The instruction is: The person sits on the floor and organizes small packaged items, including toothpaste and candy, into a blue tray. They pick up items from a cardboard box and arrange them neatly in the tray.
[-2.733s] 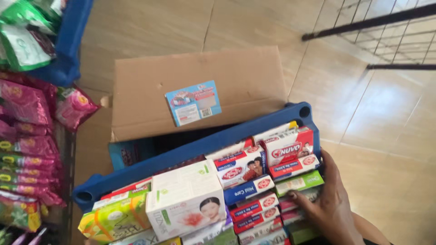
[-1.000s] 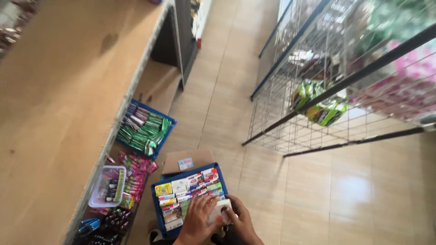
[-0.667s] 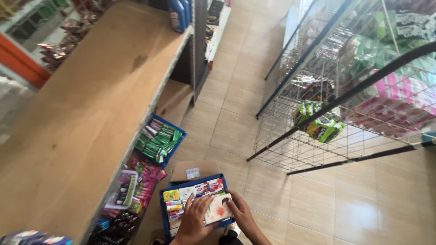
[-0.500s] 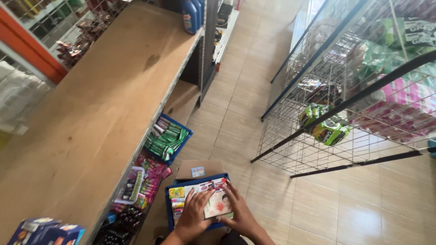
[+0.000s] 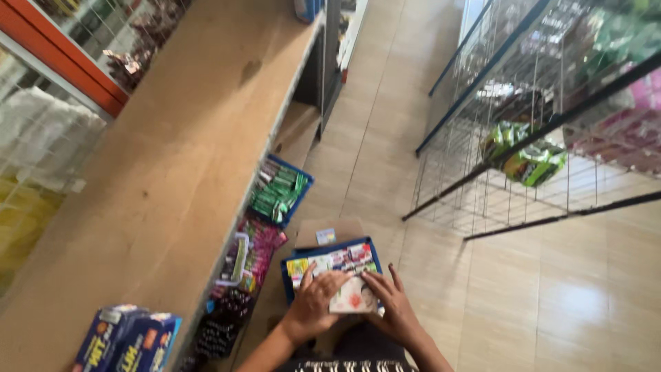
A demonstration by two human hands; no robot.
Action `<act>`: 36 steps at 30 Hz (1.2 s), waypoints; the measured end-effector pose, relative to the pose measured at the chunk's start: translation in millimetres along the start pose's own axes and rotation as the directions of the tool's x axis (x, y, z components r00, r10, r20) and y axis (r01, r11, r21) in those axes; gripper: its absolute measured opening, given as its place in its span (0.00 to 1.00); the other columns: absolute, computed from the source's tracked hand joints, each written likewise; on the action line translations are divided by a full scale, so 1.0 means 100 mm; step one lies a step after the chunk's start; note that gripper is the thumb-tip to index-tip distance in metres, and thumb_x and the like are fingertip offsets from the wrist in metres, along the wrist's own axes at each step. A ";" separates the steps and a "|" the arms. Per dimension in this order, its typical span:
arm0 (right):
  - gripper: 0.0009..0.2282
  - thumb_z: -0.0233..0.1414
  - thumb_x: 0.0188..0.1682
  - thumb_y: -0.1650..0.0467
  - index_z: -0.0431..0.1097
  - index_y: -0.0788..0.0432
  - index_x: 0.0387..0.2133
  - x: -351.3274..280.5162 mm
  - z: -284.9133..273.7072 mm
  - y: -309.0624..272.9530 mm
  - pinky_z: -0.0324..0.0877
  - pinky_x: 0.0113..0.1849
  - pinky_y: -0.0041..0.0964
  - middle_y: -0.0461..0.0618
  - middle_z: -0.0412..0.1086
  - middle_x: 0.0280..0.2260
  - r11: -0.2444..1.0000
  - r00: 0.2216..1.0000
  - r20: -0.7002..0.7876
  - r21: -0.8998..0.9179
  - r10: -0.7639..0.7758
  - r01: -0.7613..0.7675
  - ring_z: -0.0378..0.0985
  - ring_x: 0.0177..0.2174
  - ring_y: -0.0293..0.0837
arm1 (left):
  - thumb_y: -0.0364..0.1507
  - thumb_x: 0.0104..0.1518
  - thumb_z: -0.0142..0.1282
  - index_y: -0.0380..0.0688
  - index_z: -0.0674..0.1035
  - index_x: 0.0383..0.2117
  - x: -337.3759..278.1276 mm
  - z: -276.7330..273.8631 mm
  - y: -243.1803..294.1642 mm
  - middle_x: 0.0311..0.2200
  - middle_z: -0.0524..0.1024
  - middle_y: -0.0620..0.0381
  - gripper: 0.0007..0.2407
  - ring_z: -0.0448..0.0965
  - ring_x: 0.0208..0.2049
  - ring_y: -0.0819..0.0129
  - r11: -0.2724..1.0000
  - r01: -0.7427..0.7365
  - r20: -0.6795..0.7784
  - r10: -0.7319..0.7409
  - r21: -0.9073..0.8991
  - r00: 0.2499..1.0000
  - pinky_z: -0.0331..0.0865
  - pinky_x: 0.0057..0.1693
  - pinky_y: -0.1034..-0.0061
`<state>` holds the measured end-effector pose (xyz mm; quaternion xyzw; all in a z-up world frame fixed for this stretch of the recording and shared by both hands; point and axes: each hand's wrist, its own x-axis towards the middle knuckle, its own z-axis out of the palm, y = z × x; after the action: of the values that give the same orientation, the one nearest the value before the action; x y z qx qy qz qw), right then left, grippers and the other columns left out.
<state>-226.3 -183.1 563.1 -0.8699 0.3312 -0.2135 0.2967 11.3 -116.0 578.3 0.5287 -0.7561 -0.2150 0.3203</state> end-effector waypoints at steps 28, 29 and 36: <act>0.37 0.71 0.30 0.67 0.65 0.64 0.55 -0.22 -1.98 1.66 0.54 0.61 0.60 0.59 0.70 0.52 0.948 0.918 0.237 0.121 -0.317 0.296 0.72 0.52 0.59 | 0.42 0.43 0.71 0.47 0.67 0.64 1.32 1.90 1.44 0.57 0.71 0.54 0.38 0.65 0.62 0.57 0.906 0.390 -0.221 -0.352 0.162 0.909 0.42 0.70 0.44; 0.36 0.70 0.30 0.68 0.65 0.63 0.56 -0.21 -1.98 1.66 0.55 0.61 0.59 0.59 0.70 0.53 0.945 0.910 0.260 0.127 -0.324 0.301 0.72 0.52 0.59 | 0.41 0.42 0.71 0.47 0.68 0.63 1.29 1.92 1.47 0.57 0.71 0.54 0.38 0.65 0.62 0.58 0.899 0.401 -0.257 -0.352 0.173 0.900 0.43 0.70 0.44; 0.37 0.71 0.30 0.66 0.65 0.64 0.56 0.10 -1.89 1.53 0.56 0.60 0.60 0.60 0.70 0.52 0.894 0.794 0.412 0.186 -0.447 0.407 0.72 0.52 0.60 | 0.43 0.43 0.70 0.49 0.67 0.64 1.04 1.99 1.51 0.58 0.71 0.54 0.38 0.64 0.63 0.57 0.855 0.518 -0.345 -0.480 0.022 0.806 0.45 0.70 0.47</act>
<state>-395.8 -353.5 603.1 -0.9334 0.0400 -0.0849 0.3464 -255.3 -163.9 565.5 0.7548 -0.5373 -0.1567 0.3422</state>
